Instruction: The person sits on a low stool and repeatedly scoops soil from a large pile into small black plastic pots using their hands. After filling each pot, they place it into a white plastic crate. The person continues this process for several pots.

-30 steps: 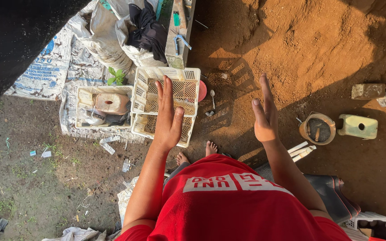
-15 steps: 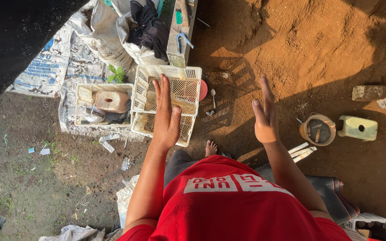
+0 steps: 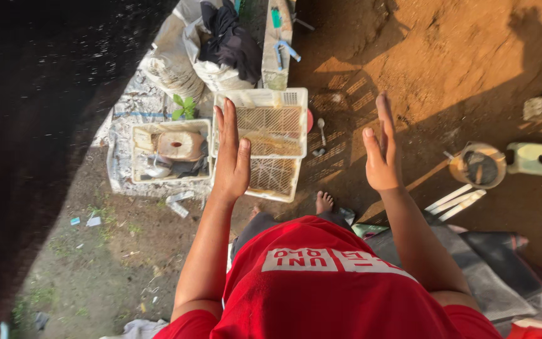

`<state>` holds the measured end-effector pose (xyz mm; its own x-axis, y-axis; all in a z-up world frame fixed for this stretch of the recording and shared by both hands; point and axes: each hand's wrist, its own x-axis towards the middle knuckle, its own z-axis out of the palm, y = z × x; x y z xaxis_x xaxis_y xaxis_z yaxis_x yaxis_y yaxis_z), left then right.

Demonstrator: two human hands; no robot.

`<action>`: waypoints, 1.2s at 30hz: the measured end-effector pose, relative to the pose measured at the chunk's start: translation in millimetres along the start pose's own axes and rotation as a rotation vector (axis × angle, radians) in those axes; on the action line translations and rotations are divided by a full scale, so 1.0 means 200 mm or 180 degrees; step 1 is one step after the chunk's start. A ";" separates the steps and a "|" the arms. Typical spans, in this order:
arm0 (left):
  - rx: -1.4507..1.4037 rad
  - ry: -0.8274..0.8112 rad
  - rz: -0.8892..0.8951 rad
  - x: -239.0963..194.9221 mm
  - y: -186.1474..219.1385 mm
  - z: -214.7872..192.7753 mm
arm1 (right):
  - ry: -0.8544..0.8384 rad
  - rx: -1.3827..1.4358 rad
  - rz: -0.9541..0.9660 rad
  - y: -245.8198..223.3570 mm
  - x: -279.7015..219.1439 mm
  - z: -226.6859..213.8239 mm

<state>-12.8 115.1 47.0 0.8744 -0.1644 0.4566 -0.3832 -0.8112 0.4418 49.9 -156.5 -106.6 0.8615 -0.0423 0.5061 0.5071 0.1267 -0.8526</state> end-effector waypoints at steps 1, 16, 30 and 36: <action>0.0014 -0.0050 -0.0055 -0.02 -0.06 -0.04 | 0.0019 0.0104 0.0072 0.01 -0.03 0.06; -0.0175 -0.0119 -0.1523 0.07 -1.42 0.26 | 0.0340 0.1482 0.1455 1.15 0.03 0.71; 0.1879 -0.0021 -0.3342 -0.22 -3.20 0.62 | -0.0144 -0.0820 0.2681 2.22 0.10 1.38; 0.1070 -0.0120 -0.2612 -0.30 -3.49 0.59 | 0.0033 -0.1673 0.2591 2.45 0.05 1.53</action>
<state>236.5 623.8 -380.5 0.8466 0.5279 0.0674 0.4713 -0.8025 0.3659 297.9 209.4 -480.0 0.9533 -0.1465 -0.2642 -0.2992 -0.3381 -0.8923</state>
